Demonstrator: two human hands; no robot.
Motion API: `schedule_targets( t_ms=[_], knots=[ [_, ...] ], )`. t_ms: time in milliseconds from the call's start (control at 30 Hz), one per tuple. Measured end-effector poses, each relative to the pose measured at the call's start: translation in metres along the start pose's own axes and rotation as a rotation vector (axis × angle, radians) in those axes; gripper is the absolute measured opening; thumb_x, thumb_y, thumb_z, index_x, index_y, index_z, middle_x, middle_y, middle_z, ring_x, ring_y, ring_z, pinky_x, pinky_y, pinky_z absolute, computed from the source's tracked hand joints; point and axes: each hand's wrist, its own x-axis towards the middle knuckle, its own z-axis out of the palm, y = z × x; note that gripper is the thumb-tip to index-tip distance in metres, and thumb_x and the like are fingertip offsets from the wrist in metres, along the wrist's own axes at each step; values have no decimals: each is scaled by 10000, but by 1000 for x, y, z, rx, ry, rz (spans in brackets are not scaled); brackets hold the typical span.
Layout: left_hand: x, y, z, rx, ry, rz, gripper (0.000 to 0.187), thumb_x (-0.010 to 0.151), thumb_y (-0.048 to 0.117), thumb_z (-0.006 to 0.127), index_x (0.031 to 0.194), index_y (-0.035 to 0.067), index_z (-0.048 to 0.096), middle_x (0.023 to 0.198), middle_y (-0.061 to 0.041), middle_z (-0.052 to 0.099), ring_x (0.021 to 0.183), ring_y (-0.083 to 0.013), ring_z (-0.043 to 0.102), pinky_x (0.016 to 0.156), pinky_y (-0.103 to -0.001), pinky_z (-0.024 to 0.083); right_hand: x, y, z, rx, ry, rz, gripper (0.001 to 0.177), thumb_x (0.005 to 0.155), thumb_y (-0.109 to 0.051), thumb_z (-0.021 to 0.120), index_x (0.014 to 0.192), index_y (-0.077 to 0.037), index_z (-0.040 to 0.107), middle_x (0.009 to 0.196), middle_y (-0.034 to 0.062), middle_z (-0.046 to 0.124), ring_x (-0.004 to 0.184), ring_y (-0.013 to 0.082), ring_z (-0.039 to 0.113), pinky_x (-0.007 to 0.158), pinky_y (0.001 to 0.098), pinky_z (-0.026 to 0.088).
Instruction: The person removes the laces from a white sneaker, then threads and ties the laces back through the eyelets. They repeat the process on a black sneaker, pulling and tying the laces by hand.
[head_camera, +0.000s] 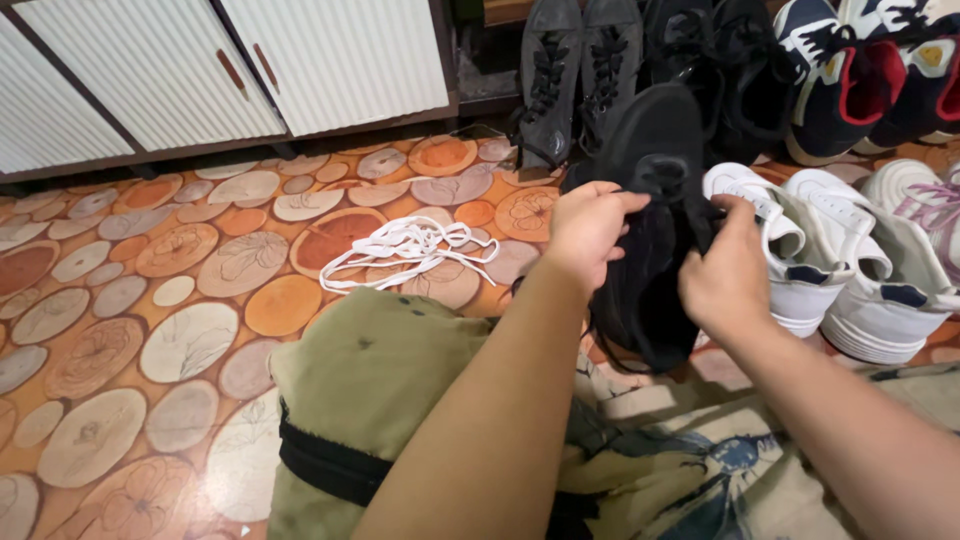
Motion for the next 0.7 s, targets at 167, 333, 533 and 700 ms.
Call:
schedule_targets(
  t_ms=[167,333,533,700],
  knots=[
    [-16,-3,18,-176,71,297,175,887,162,770,889,11,683,818,-61,749,717,-114,662,689,-268,518,0,-1,-5,-12,-6,-29,607,808,54,633,1382,23,437,1276,314,564,1191,475,554,1012,514,445],
    [-9,-4,16,-443,-66,220,175,1007,231,627,1035,58,640,883,-94,779,683,-123,581,616,-276,422,-5,-14,-4,-44,-7,28,587,822,27,641,1370,-30,438,1306,267,548,1199,462,555,968,532,458],
    [12,1,5,-632,-72,19,61,998,97,489,958,142,500,794,-64,719,771,-189,664,744,-341,489,-9,-29,-8,-106,-22,124,633,813,22,636,1388,-57,383,1356,265,475,1183,488,540,935,563,462],
    [18,12,-8,-733,-215,-74,162,921,178,498,804,132,396,567,12,433,590,-190,569,662,-378,430,-10,-27,-7,-83,28,78,638,801,37,651,1367,-32,366,1336,289,439,1152,523,526,939,559,463]
  ],
)
